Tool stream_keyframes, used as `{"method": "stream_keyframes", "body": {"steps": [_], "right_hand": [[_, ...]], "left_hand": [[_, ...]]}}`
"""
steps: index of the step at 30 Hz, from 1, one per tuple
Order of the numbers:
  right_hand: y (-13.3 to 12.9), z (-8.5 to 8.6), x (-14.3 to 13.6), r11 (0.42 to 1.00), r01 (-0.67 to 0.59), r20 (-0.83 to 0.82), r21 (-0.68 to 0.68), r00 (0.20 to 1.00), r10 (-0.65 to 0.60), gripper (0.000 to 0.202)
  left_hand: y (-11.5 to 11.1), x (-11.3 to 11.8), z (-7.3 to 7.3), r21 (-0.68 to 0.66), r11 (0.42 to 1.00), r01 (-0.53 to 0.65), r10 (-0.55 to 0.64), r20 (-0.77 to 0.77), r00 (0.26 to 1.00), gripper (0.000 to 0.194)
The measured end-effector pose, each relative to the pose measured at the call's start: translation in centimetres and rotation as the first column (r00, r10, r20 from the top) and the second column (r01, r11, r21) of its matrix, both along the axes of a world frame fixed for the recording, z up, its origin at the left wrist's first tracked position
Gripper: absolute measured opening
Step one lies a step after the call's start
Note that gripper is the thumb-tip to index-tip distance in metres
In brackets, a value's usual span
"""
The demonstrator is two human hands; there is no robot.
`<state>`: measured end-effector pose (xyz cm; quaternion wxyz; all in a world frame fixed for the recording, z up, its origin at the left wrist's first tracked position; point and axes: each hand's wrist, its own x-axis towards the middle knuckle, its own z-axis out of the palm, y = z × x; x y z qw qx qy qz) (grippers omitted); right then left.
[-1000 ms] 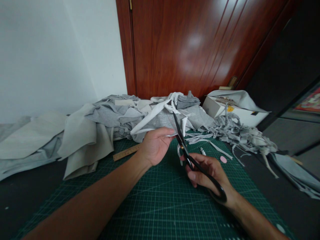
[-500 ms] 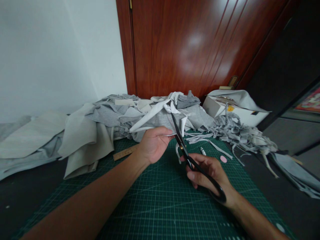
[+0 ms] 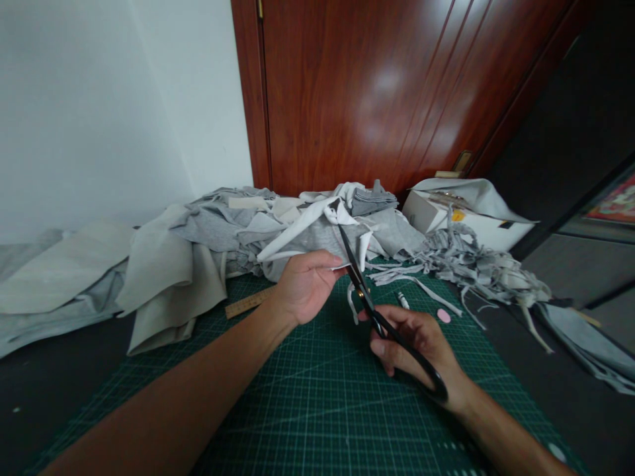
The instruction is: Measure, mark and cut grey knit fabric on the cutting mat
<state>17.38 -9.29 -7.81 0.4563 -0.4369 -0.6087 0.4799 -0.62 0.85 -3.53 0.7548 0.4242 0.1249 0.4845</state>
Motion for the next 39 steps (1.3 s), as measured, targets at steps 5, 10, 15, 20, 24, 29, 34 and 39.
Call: {"method": "stream_keyframes", "body": {"steps": [5, 10, 15, 20, 24, 29, 34, 39], "right_hand": [[-0.05, -0.19, -0.02, 1.000, 0.010, 0.006, -0.014, 1.000, -0.010, 0.043], [0.00, -0.39, 0.00, 1.000, 0.016, 0.007, -0.022, 1.000, -0.016, 0.044], [-0.01, -0.32, -0.05, 1.000, 0.014, 0.017, -0.012, 1.000, -0.014, 0.043], [-0.08, -0.12, -0.19, 1.000, 0.022, 0.035, -0.012, 0.999, -0.022, 0.041], [-0.11, -0.03, -0.23, 1.000, 0.021, 0.044, -0.010, 0.999, -0.020, 0.043], [-0.12, -0.07, -0.20, 0.999, 0.034, 0.052, -0.011, 0.998, -0.034, 0.043], [-0.18, 0.02, -0.19, 1.000, 0.011, 0.055, 0.010, 0.998, -0.012, 0.039], [-0.15, -0.21, -0.19, 1.000, -0.009, 0.051, 0.010, 0.999, 0.008, 0.038]], "left_hand": [[0.21, -0.07, -0.03, -0.013, 1.000, 0.008, -0.008, 0.020, 1.000, 0.012], [0.06, -0.19, 0.06, -0.005, 1.000, -0.003, 0.003, 0.030, 1.000, 0.015], [0.00, -0.30, 0.20, 0.017, 1.000, 0.013, -0.013, 0.022, 1.000, 0.010], [-0.07, -0.33, 0.49, 0.033, 0.999, 0.014, -0.014, 0.028, 1.000, 0.015], [-0.12, -0.31, 0.59, 0.023, 1.000, 0.005, -0.006, 0.027, 1.000, 0.017], [-0.07, -0.32, 0.56, 0.007, 1.000, 0.008, -0.008, 0.034, 0.999, 0.026], [-0.09, -0.33, 0.57, 0.003, 1.000, -0.016, 0.016, 0.039, 0.999, 0.035], [-0.18, -0.30, 0.62, 0.003, 1.000, -0.022, 0.022, 0.025, 0.999, 0.030]]}}
